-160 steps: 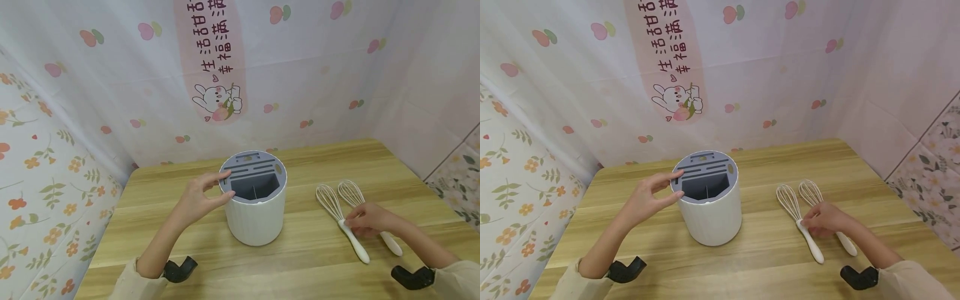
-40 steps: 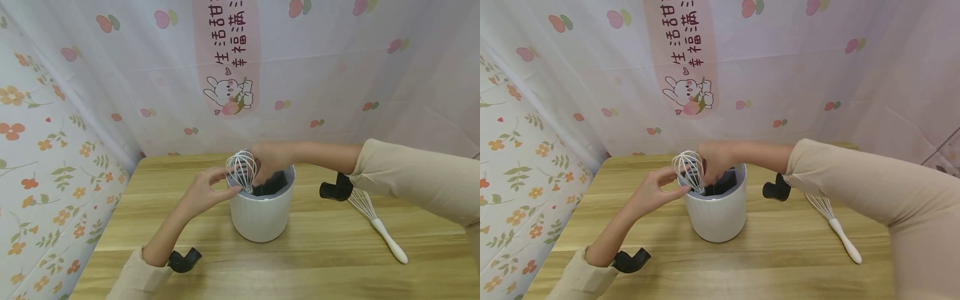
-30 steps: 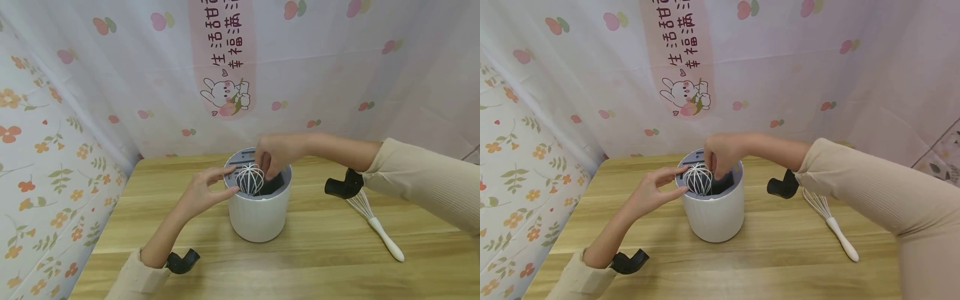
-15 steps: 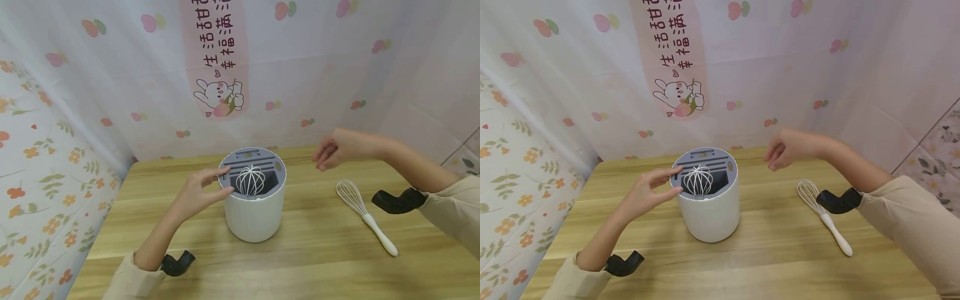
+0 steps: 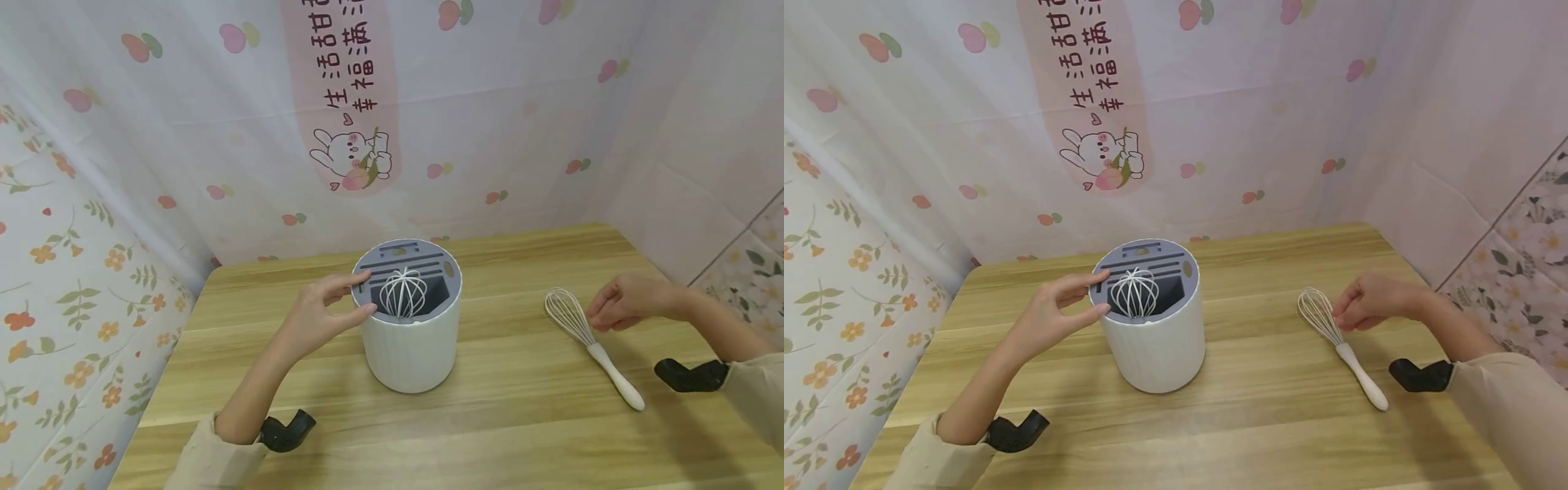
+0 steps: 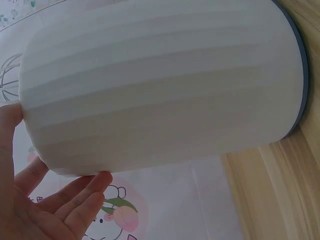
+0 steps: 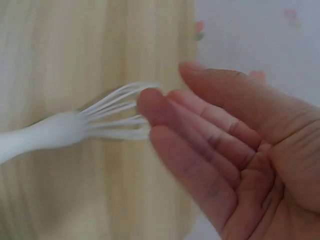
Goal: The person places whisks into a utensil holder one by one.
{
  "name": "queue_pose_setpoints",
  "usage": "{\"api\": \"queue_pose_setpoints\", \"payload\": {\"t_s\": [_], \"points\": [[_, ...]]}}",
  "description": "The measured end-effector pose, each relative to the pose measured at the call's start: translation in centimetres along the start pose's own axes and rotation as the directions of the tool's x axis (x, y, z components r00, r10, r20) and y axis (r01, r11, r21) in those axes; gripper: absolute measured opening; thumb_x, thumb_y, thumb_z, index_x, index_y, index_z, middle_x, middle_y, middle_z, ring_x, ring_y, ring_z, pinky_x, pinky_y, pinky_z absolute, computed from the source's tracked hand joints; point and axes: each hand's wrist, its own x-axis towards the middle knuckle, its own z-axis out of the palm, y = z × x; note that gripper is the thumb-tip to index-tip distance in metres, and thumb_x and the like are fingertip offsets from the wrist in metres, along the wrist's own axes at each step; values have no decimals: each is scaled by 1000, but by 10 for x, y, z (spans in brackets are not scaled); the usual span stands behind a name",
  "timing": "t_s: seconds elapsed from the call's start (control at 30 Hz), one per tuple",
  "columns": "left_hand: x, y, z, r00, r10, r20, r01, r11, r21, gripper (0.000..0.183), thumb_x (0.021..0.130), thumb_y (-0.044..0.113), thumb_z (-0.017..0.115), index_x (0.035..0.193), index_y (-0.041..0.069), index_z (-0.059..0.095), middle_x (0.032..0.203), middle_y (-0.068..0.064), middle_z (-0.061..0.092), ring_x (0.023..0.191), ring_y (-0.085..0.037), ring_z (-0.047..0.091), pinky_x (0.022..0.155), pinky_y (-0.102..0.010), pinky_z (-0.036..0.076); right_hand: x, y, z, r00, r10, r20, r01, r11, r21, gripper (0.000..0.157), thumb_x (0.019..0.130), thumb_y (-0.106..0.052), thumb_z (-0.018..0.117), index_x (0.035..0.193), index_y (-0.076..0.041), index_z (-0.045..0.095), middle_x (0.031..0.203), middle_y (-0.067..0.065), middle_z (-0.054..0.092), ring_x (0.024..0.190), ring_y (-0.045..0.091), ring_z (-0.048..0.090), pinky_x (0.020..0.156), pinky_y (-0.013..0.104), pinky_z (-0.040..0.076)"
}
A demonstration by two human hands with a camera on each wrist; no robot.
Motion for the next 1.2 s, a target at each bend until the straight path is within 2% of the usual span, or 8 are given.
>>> {"api": "queue_pose_setpoints", "payload": {"t_s": [0.13,0.2,0.37,0.6,0.7,0.83,0.93,1.2], "points": [[0,0,-1,1000,-3,-8,3,1000,8,48,80,32,72,125,21,59,121,4,57,109,-15,53,95,-36,43,-1,24,5,999,17,40,-16,1000,-17,29,83,-11,67,97,13,61,86,13,66,77,20,63,67,32,55],[0,-1,-1,1000,-3,-10,3,1000,10,48,80,32,71,125,22,59,121,4,57,110,-14,52,94,-35,43,-1,32,7,997,-18,71,21,999,-43,23,82,-10,67,88,12,64,75,6,64,63,12,58,55,27,52],[1,-1,0,1000,-11,-3,11,1000,5,48,80,30,72,125,19,58,123,3,57,113,-15,51,95,-38,42,0,44,12,988,-55,143,66,995,-69,24,83,-10,66,74,12,63,56,-4,48,47,3,37,43,15,33],[-2,21,-1,1000,-28,2,28,1000,6,47,82,16,70,125,6,57,123,-8,57,112,-22,52,96,-41,41,5,54,24,995,88,38,-82,985,-151,20,78,-18,72,71,-1,66,60,4,61,55,11,57,48,22,48],[-4,35,-3,999,-37,12,37,999,12,46,82,13,69,125,2,56,123,-11,56,110,-24,53,96,-41,41,6,59,26,997,52,52,-45,989,-139,23,79,-18,72,67,0,64,58,2,59,53,10,57,46,21,46],[-4,38,-3,999,-43,18,43,999,8,46,82,11,69,125,1,56,124,-12,56,109,-25,53,96,-42,41,8,66,27,996,-15,92,24,994,-104,25,81,-15,69,64,0,60,56,-2,58,52,9,56,45,18,44],[-5,37,-3,999,-35,17,34,999,3,46,82,11,69,125,1,56,124,-12,56,109,-25,53,96,-44,41,9,67,28,996,-28,86,35,996,-81,22,81,-14,69,66,0,60,58,0,58,52,9,57,45,19,45],[-1,2,0,1000,-25,11,25,1000,-17,48,81,24,72,126,16,57,125,1,56,111,-17,52,97,-37,41,11,54,28,995,-73,65,77,995,-66,18,82,-11,67,75,4,61,64,5,59,56,11,57,49,26,51]]}}
